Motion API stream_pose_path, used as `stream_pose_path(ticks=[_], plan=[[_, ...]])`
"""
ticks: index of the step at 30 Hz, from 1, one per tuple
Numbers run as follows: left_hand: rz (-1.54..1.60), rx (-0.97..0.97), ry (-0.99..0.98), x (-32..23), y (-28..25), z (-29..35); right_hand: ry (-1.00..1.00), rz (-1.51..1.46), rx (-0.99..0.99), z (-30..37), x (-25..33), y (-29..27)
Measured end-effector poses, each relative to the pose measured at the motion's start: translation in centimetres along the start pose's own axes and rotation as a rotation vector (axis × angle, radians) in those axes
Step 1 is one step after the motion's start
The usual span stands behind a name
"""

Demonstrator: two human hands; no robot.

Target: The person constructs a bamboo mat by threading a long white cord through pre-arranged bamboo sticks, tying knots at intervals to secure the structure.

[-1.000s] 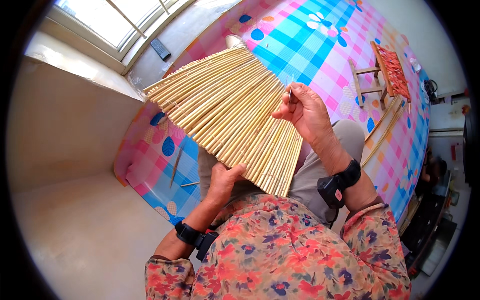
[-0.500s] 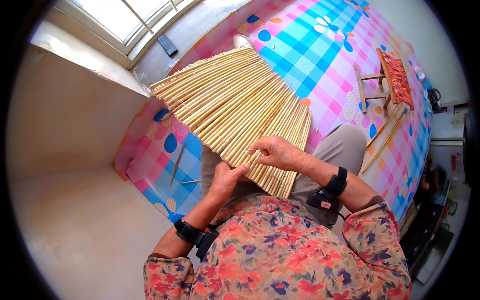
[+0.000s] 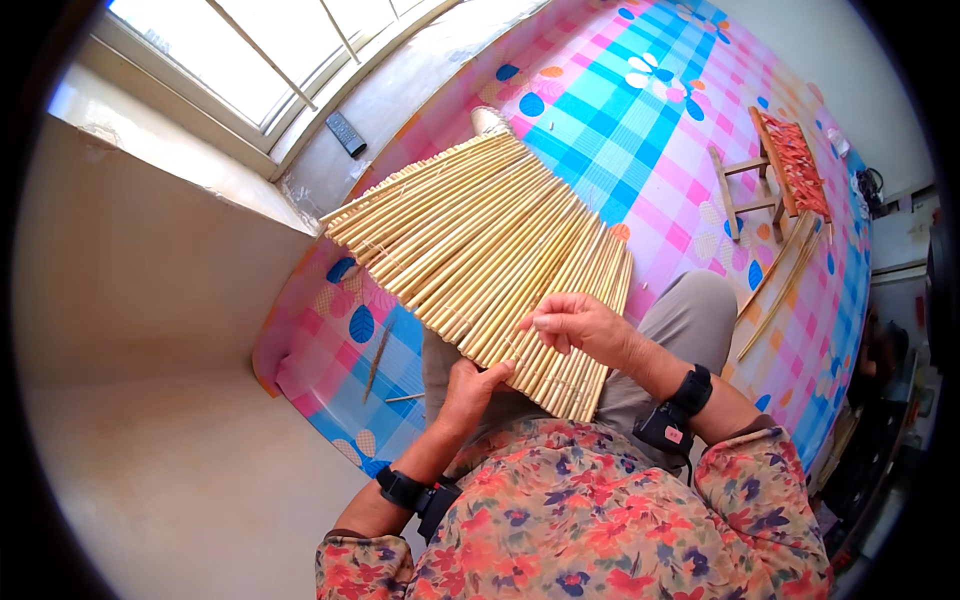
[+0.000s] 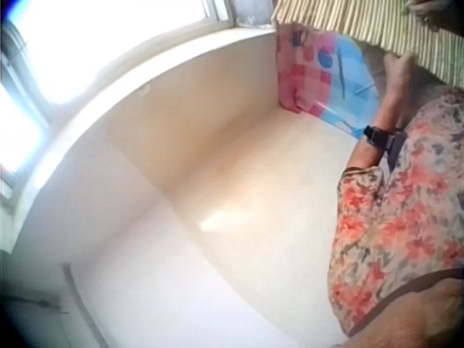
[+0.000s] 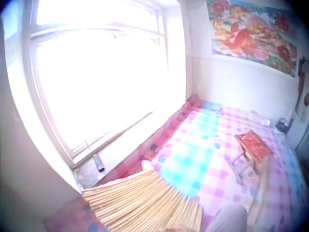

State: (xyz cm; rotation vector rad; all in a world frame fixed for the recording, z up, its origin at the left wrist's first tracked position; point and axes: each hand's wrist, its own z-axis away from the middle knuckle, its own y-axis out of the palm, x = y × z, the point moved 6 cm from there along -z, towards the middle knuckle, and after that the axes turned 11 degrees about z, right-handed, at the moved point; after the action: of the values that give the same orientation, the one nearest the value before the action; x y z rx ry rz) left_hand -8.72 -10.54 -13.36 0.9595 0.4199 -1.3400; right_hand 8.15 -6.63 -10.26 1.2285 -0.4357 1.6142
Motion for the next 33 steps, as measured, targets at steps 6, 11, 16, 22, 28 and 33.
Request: stream_pose_path(ticks=[6, 11, 16, 22, 28, 33], plan=[[-0.009, -0.018, 0.000, 0.5, -0.1, -0.4, -0.088, -0.110, -0.088, -0.4, 1.0, -0.3], [0.158, -0.009, -0.018, -0.2, 1.2, -0.1, -0.169, -0.051, -0.118, -1.4, 1.0, 1.6], [0.209, 0.005, -0.120, 0.5, 0.6, -0.8, -0.097, -0.274, -0.138, -1.8, 0.6, 3.7], [0.204, -0.007, -0.006, 0.4, 1.3, -0.6, -0.100, -0.119, -0.253, -1.5, 1.5, 4.0], [0.172, -0.005, -0.033, -0.3, 1.3, 0.2, -0.123, 0.018, -0.177, -1.4, 3.2, 3.9], [0.237, 0.071, -0.146, 0.8, 1.2, 0.1, -0.161, 0.270, -0.241, -1.1, 2.8, -1.4]])
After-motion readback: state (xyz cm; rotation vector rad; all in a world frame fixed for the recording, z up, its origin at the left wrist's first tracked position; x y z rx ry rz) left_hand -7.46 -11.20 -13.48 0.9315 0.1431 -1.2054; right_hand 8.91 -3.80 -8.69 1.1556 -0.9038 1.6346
